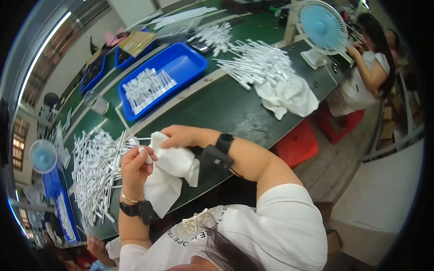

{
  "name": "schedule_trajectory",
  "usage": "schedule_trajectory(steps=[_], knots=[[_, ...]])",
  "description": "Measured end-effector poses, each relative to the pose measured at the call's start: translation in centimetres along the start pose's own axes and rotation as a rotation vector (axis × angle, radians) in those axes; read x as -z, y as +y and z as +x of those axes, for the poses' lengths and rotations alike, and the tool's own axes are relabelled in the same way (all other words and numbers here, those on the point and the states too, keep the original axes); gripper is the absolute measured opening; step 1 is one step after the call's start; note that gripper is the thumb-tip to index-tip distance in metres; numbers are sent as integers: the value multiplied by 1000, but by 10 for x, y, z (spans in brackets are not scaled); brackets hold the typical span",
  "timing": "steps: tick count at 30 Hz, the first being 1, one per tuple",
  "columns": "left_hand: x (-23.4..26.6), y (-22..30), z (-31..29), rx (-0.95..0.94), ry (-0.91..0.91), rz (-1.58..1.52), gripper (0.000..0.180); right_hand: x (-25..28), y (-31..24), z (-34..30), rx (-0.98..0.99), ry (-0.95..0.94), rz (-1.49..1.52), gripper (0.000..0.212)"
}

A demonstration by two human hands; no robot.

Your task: The person picks up a swab from a pile, wipes the handle and tip with a cloth, and places it into a blue tray, repeating this process for several swabs.

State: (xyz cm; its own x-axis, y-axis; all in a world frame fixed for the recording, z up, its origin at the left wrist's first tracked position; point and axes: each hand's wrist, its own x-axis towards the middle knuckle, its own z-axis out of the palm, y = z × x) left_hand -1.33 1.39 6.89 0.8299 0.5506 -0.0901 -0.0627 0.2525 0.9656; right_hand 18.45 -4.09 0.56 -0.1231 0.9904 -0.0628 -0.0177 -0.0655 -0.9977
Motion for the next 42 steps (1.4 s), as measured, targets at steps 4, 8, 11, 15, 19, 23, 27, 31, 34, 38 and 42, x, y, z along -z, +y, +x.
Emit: schedule_trajectory(steps=[4,8,11,15,19,23,27,31,34,38,42], knots=[[-89,13,60,195,-236,85,20,25,35,-8,372,-147,21,22],[-142,1,117,305,-410,80,20,40,40,4,493,-137,-95,22],[-172,-23,157,370,-450,97,19,63,49,-7,555,-71,-178,22],[-213,-54,203,444,-438,177,19,83,67,-20,616,-2,-262,22],[-249,-75,239,413,-335,307,20,89,83,-18,657,14,-328,22],[-268,-81,264,349,-402,389,22,86,93,-2,703,4,-399,21],[-284,-72,262,344,-358,260,25,78,110,11,741,-6,-471,21],[-269,-64,256,290,-293,316,28,60,122,23,782,-26,-547,21],[-253,-52,247,293,-341,376,29,43,130,31,809,-47,-598,21],[-254,-30,229,261,-550,594,36,54,179,44,806,-8,-648,21],[-119,33,164,200,-383,717,32,5,36,12,430,-90,-46,17]])
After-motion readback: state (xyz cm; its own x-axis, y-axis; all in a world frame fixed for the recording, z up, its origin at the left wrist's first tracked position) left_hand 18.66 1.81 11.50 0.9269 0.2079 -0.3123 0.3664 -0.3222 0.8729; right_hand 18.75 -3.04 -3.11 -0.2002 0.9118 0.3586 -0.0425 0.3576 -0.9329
